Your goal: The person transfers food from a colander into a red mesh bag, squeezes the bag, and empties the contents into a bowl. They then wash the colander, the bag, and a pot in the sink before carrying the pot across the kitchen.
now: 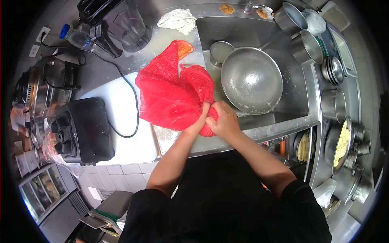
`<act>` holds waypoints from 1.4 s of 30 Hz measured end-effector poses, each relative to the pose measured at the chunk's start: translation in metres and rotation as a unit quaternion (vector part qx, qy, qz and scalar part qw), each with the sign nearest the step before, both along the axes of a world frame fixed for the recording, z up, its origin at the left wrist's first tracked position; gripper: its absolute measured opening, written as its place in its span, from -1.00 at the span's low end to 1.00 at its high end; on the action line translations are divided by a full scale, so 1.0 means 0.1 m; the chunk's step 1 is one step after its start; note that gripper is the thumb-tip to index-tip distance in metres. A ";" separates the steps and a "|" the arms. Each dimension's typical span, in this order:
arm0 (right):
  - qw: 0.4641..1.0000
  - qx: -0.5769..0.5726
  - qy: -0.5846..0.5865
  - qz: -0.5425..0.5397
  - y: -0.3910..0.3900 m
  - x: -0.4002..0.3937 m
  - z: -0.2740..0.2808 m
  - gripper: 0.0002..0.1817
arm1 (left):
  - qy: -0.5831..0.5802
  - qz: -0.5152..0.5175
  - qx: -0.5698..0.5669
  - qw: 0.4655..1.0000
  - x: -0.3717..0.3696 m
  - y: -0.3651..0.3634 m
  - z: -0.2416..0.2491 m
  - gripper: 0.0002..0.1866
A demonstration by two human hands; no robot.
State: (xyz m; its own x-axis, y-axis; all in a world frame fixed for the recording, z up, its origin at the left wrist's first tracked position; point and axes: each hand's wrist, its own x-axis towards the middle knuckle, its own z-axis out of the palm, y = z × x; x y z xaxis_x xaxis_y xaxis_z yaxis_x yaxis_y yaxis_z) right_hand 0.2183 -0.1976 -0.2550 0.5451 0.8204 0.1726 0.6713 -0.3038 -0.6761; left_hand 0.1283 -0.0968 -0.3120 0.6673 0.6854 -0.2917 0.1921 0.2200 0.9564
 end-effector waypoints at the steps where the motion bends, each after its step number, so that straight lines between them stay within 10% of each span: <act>1: 0.997 -0.059 0.047 0.003 -0.02 0.01 0.01 -0.69 | 0.043 -0.026 0.032 0.998 0.02 0.00 0.00 -0.67; 26: 0.976 0.027 0.213 0.041 0.09 0.45 -0.38 -0.75 | 0.163 0.026 0.168 0.972 0.11 -0.14 0.03 -0.71; 35: 0.966 0.027 0.257 0.011 0.00 0.35 -0.48 -0.72 | 0.231 -0.014 0.077 0.970 0.05 -0.06 -0.07 -0.59; 38: 0.944 0.007 0.325 -0.054 0.02 0.28 -0.43 -0.70 | 0.161 -0.016 -0.174 0.971 0.09 0.01 -0.01 -0.40; 40: 0.948 -0.023 0.313 -0.046 -0.03 0.36 -0.30 -0.61 | 0.019 -0.069 -0.196 0.978 -0.18 0.23 -1.00 -0.42; 42: 0.951 -0.030 0.308 -0.001 -0.10 0.51 -0.24 -0.57 | -0.036 -0.093 -0.205 0.974 0.31 0.07 -0.25 -0.38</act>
State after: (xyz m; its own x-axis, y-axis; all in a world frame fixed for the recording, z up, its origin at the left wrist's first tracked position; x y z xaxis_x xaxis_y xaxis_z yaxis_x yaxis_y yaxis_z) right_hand 0.2696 -0.2080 -0.2790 0.5296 0.8176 -0.2261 0.1535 -0.3546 -0.9223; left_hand 0.1593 -0.0895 -0.3367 0.7977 0.3855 -0.4638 0.2018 0.5542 0.8076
